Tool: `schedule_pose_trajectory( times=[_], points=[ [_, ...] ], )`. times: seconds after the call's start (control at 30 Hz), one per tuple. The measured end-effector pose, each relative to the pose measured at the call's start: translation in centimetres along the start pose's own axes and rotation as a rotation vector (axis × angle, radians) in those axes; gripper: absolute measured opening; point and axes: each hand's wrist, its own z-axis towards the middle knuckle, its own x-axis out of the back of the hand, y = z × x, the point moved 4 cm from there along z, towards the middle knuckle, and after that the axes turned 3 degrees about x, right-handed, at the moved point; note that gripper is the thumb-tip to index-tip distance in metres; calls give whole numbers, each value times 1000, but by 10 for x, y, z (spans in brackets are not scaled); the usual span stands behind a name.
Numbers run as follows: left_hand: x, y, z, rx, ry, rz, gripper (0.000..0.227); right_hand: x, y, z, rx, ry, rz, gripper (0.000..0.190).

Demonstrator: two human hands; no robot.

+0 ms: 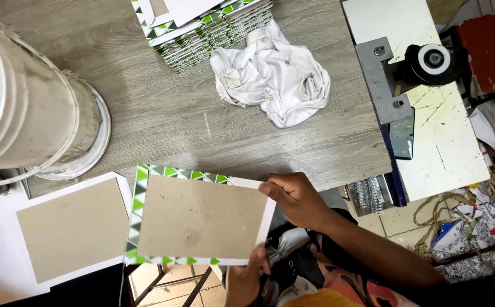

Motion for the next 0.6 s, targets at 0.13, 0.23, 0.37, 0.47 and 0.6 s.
schedule_pose_trajectory(
  times=[0.13,0.23,0.37,0.47,0.6],
  points=[
    [0,22,-16,-42,-92,-40,61,6,-2,9,-58,-96,13,52],
    [16,20,-11,186,-66,16,44,14,-10,15,-35,-255,-56,51],
    [7,34,-13,141,-324,302,38,17,-12,17,-102,-136,-2,40],
    [-1,37,-11,103,-386,242,25,15,-14,20,-60,-20,109,44],
    [25,22,-7,242,-105,132,62,13,-2,15,9,31,50,46]
  ],
)
